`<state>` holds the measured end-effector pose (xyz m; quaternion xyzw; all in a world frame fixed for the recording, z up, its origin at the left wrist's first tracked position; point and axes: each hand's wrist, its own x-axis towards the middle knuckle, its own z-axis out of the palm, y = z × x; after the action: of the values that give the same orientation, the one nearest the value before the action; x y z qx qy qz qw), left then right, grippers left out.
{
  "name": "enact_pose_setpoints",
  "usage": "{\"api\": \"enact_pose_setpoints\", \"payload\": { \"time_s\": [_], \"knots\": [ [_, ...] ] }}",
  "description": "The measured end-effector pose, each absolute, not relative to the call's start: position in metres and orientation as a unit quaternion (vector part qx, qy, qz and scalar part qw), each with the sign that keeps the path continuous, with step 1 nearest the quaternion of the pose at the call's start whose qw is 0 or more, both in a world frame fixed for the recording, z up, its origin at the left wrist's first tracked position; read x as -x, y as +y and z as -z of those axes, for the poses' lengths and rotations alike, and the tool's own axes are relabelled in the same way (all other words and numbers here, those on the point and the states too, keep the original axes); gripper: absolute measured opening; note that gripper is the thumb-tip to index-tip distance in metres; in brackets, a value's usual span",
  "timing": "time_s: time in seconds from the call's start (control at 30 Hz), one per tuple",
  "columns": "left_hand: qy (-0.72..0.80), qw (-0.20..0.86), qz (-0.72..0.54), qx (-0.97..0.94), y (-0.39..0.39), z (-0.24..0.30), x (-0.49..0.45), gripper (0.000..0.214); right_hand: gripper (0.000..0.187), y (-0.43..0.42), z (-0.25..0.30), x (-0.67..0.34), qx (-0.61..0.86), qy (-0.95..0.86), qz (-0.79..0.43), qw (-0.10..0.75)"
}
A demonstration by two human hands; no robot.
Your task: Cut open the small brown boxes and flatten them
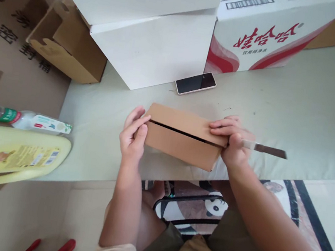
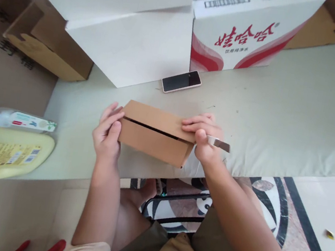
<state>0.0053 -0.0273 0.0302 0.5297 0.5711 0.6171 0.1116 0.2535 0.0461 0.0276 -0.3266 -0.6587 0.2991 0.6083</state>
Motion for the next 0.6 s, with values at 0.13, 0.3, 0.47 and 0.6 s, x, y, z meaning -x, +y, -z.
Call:
{"api": "enact_pose_setpoints", "payload": {
  "time_s": [0.13,0.3,0.47,0.6],
  "knots": [
    [0.602,0.110,-0.598,-0.517,-0.029,-0.036,-0.004,0.020,0.037,0.044,-0.029,-0.252,0.341,-0.654,-0.319,0.595],
    [0.595,0.145,-0.678,-0.406,-0.028,-0.030,0.014,0.014,0.031,0.046,-0.022,-0.253,0.376,-0.589,-0.365,0.615],
    [0.574,0.209,-0.749,-0.258,-0.023,-0.027,0.029,0.016,0.050,0.046,-0.011,-0.252,0.373,-0.623,-0.478,0.494],
    [0.579,0.196,-0.756,-0.234,-0.021,-0.026,0.034,0.020,0.049,0.046,-0.007,-0.246,0.401,-0.570,-0.472,0.541]
  ]
}}
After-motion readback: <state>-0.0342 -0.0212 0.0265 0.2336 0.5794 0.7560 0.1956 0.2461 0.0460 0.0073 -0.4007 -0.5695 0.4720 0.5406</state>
